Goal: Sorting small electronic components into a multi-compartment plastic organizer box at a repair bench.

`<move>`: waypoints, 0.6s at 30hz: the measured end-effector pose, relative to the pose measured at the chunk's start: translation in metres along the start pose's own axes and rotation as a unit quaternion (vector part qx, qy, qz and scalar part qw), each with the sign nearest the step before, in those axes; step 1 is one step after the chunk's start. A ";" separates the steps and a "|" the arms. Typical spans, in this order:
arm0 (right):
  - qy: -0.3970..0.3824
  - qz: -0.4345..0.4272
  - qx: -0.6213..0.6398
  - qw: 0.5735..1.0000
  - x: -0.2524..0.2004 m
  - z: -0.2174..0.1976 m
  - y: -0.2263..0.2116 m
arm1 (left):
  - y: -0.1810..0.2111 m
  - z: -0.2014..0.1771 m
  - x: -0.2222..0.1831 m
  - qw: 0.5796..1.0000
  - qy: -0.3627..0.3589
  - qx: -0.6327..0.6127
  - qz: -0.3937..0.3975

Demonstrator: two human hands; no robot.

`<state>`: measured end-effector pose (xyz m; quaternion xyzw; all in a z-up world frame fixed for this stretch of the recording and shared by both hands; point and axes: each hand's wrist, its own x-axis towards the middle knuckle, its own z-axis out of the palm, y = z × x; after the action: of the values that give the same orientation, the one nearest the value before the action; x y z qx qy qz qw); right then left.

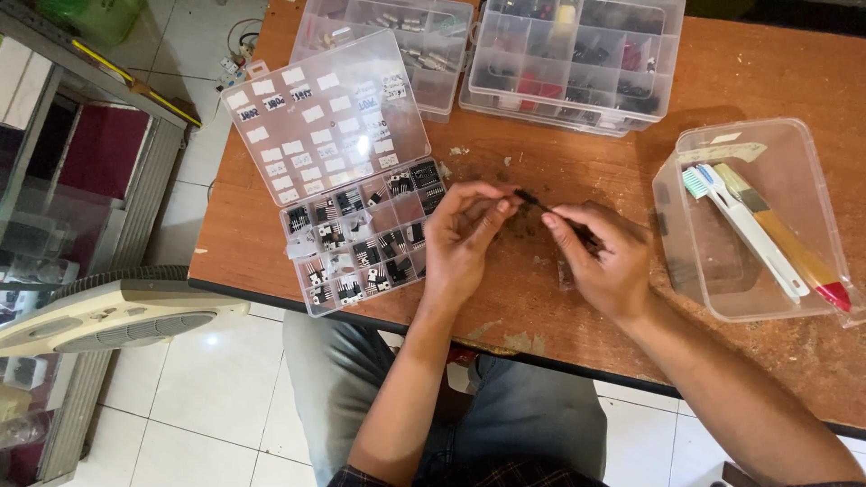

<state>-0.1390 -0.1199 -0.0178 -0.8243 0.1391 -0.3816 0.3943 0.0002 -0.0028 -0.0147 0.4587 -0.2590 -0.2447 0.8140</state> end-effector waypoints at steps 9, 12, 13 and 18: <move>0.044 0.048 -0.024 0.998 0.012 -0.003 -0.003 | 0.039 -0.001 0.005 0.857 -0.107 0.473 0.175; 0.039 0.037 -0.028 0.998 0.024 -0.007 -0.014 | 0.051 0.004 0.002 0.718 -0.142 0.659 0.172; 0.038 0.038 -0.028 0.998 0.022 -0.006 -0.012 | 0.044 0.002 0.002 0.718 -0.142 0.660 0.171; 0.030 0.011 -0.046 0.998 0.019 -0.004 -0.004 | 0.015 -0.006 0.001 0.640 -0.167 0.724 0.199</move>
<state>-0.1300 -0.1294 -0.0030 -0.8283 0.1773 -0.3952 0.3555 0.0074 0.0069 -0.0039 0.7900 -0.5697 0.1163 0.1942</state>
